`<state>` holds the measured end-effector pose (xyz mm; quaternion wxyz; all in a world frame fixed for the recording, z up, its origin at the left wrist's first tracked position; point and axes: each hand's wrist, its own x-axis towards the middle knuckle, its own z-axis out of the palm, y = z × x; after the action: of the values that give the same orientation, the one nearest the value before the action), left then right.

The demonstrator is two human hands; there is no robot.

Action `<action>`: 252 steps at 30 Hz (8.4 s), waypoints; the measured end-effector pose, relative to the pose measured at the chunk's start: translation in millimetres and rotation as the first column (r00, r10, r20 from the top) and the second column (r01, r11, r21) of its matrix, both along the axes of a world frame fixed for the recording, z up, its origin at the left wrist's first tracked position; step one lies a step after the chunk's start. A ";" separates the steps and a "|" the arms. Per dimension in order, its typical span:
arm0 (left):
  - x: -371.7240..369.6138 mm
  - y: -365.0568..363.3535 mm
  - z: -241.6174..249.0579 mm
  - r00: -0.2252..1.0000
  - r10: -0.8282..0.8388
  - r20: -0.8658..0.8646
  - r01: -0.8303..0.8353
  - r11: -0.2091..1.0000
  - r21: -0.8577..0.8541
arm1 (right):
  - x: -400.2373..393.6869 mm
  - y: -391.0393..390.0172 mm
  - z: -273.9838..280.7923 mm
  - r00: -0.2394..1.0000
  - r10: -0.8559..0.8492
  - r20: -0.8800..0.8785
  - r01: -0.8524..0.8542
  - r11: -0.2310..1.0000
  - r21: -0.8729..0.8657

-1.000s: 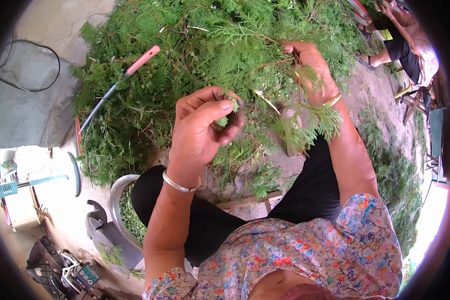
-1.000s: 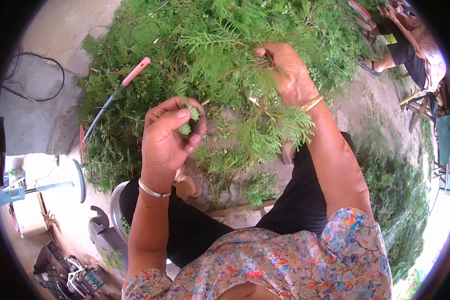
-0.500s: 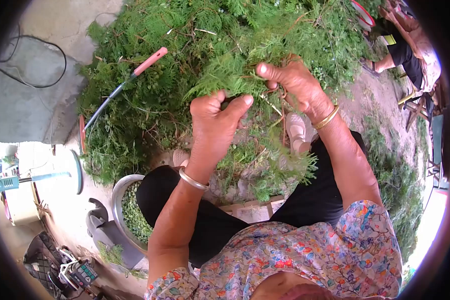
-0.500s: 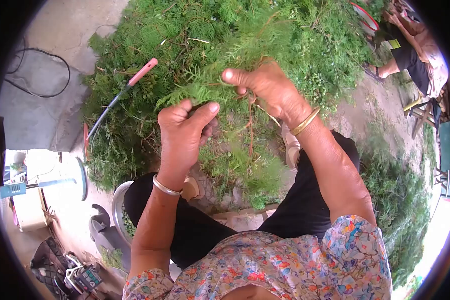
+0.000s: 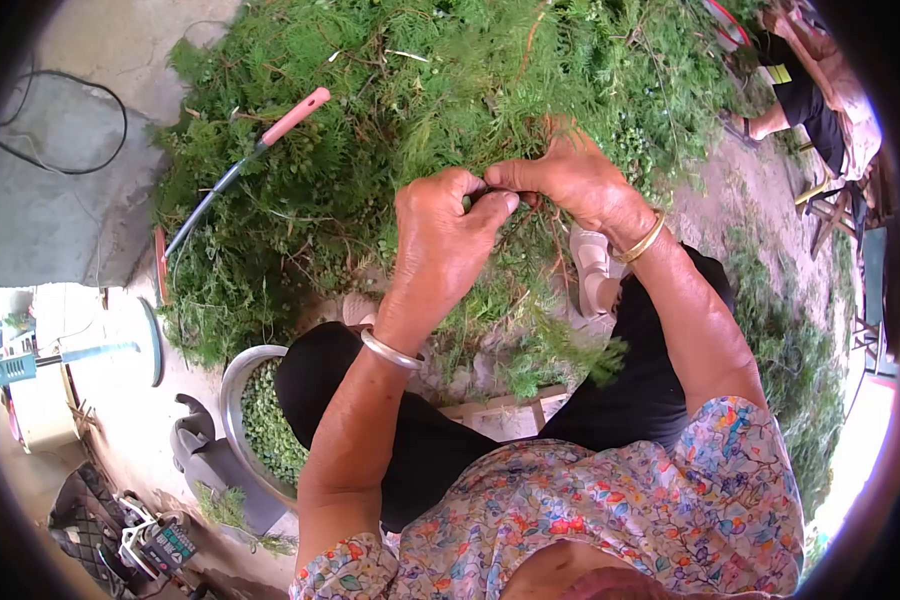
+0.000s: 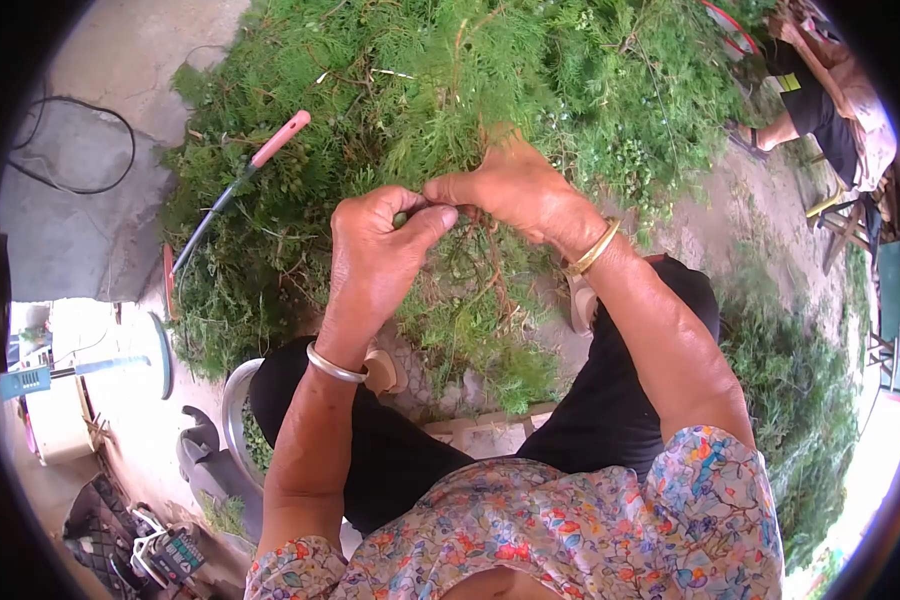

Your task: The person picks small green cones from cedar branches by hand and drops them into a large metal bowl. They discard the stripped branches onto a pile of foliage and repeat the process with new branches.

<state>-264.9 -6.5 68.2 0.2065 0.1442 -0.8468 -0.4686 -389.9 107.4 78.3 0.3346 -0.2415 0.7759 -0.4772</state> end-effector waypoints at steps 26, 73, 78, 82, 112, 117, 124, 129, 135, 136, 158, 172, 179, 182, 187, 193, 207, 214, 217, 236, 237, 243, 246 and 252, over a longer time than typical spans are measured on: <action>2.5 26.4 -18.4 0.999 -0.015 -0.045 0.046 0.135 0.990 | -18.7 5.7 3.6 0.702 -0.170 0.692 0.511 0.796 -0.324; 35.7 -2.1 9.4 0.980 -0.197 -0.023 0.099 0.387 0.917 | -57.4 25.7 9.6 0.674 -0.334 0.659 0.701 0.569 -0.430; 82.5 -51.1 52.2 0.984 0.125 -0.125 0.034 0.558 0.829 | -37.8 56.8 15.9 0.795 -0.414 0.443 0.572 0.755 -0.322; 179.3 -83.6 54.6 0.886 0.461 -0.059 -0.233 0.549 0.803 | -34.3 78.9 7.9 0.807 -0.409 0.426 0.572 0.722 -0.390; 490.0 -15.2 -126.0 0.392 0.871 0.297 -0.842 0.210 0.496 | 75.0 196.6 -23.8 0.809 -0.204 0.551 0.476 0.778 -0.409; 511.1 -11.7 -182.3 0.552 0.725 0.413 -0.786 0.617 -0.033 | 64.9 210.3 -26.9 0.743 -0.410 0.528 0.627 0.703 -0.336; 408.1 -47.3 -98.3 0.299 0.912 0.282 -0.642 -0.026 0.766 | 83.5 193.7 7.0 0.751 -0.502 0.430 0.637 0.721 -0.271; 321.8 -56.1 -23.6 0.529 0.847 0.056 -0.635 0.351 0.688 | 91.2 209.0 16.2 0.725 -0.208 0.657 0.606 0.645 -0.465; 219.9 -8.8 31.2 0.782 0.607 -0.143 -0.494 0.742 0.454 | 100.5 245.4 23.9 0.620 -0.013 0.784 0.656 0.557 -0.510; 208.3 0.9 33.5 0.843 0.522 -0.132 -0.430 0.800 0.419 | 102.9 251.3 25.0 0.612 0.050 0.789 0.646 0.544 -0.536; 3.7 80.4 10.7 0.808 -0.428 -0.406 0.507 0.154 0.848 | 126.3 247.5 43.8 0.741 -0.258 0.620 0.632 0.578 -0.516; 84.3 31.2 -135.5 0.939 0.124 0.322 -0.312 -0.087 0.946 | -23.6 573.4 96.4 0.170 -0.977 -0.131 0.838 0.213 -0.502; 77.5 10.4 -146.2 0.913 0.209 0.350 -0.318 -0.171 0.932 | -43.0 682.6 12.8 -0.063 -0.933 0.353 0.935 -0.178 -0.306; 58.9 -5.9 -123.0 0.908 0.270 0.319 -0.296 -0.123 0.947 | -37.6 529.5 -15.2 0.228 -0.899 0.374 0.967 0.163 -0.196; 32.8 -57.3 -111.7 0.911 0.297 0.288 -0.345 0.160 0.925 | -29.1 270.6 18.4 0.748 -0.641 0.173 0.663 0.713 -0.227; 4.6 -166.6 -67.8 0.754 0.628 0.190 -0.568 0.479 0.670 | -15.9 88.0 25.3 0.951 -0.279 0.136 0.307 0.908 -0.285; -50.9 -359.4 -100.9 0.797 0.586 0.149 -0.546 0.803 -0.239 | -16.0 -11.9 -11.0 0.947 -0.058 0.316 0.079 0.995 -0.053; -85.7 -292.3 -21.3 0.708 0.688 -0.158 -0.706 0.684 -0.184 | -17.8 -7.9 -1.0 0.945 -0.042 0.324 0.082 0.990 -0.112; -97.3 -242.3 37.5 0.800 0.562 -0.210 -0.550 0.827 0.118 | -23.1 -2.6 -1.1 0.951 -0.036 0.308 0.076 0.990 -0.116; -39.2 10.1 0.1 0.923 -0.371 -0.102 0.229 0.743 -0.628 | -47.0 -12.3 -10.7 0.758 -0.144 0.636 0.399 0.873 -0.279; -38.0 18.7 -5.7 0.910 -0.409 -0.067 0.273 0.714 -0.645 | -45.4 -14.4 -21.0 0.675 -0.192 0.712 0.540 0.787 -0.300; -34.6 25.3 -2.6 0.878 -0.477 -0.051 0.340 0.694 -0.634 | -52.9 -6.6 -37.7 0.471 -0.005 0.882 0.575 0.760 -0.303; -29.0 14.6 14.6 0.855 -0.506 -0.112 0.352 0.726 -0.591 | -50.1 -11.5 -29.2 0.611 0.127 0.782 0.474 0.732 -0.489; -33.9 -41.0 12.4 0.894 -0.124 -0.431 -0.104 0.878 -0.468 | -44.4 -14.1 -10.6 0.764 0.150 0.628 0.305 0.774 -0.555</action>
<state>-298.8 -47.5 80.6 0.4225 -0.0278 -0.8660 -0.2661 -434.4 93.2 67.7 0.4567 -0.1267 0.4186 -0.7747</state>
